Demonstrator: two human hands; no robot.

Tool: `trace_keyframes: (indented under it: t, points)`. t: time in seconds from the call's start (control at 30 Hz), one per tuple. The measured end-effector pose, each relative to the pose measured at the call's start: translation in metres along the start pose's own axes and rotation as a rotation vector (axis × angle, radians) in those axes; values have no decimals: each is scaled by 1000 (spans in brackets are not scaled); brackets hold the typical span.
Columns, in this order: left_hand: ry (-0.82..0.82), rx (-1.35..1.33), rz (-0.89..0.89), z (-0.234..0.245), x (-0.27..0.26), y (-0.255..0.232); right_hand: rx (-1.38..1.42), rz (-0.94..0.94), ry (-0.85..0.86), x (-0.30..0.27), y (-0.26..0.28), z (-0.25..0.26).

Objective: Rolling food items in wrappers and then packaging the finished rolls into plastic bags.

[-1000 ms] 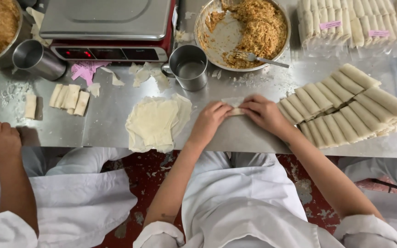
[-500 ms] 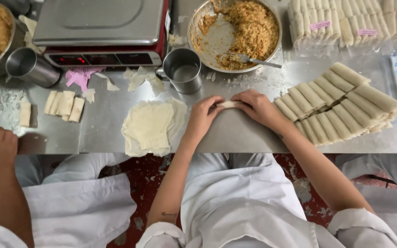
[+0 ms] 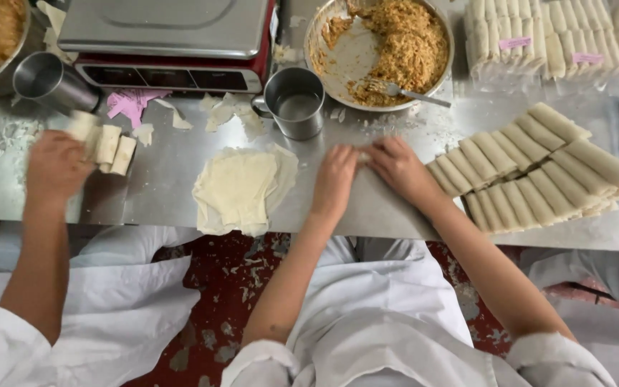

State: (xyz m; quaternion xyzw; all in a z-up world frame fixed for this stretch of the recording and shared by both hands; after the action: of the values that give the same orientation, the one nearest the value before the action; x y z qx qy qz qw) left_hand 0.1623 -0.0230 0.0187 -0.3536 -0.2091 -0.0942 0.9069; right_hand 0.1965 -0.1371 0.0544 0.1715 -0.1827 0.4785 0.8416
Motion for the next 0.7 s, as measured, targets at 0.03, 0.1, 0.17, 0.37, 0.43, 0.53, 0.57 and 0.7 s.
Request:
trace_keyframes:
  t: [0.03,0.1,0.17,0.37,0.43,0.53,0.57,0.7]
  points:
    - [0,0,1,6,-13,-9,1,0,1,-11,5,4]
    - [65,25,-69,13,-41,-35,108,-9,37,-35,16,10]
    - [102,-87,-50,19,-70,-46,197,-15,85,-55,28,20]
    - [34,-214,-21,30,-61,-45,352,-194,80,-52,4,15]
    - [-32,-272,-16,40,-53,-46,257,-236,-1,-45,3,22]
    - [33,-434,39,34,-59,-36,417,-323,110,-39,21,31]
    - [13,-477,72,36,-60,-34,486,-366,100,-43,17,30]
    - [97,-594,191,50,-65,-38,715,-347,109,-59,25,34]
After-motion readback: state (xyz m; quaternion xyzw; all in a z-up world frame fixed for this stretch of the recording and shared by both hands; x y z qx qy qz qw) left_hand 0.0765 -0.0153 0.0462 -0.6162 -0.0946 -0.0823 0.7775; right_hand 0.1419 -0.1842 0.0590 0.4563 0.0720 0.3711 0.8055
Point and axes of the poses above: each hand's wrist, its own x-axis towards the middle knuckle, its own z-axis out of the back of the hand, y = z × x, the point moved 8 cm from there along x, towards the middle knuckle, and after that the axes turned 11 degrees about -x, right-handed, at the moved point
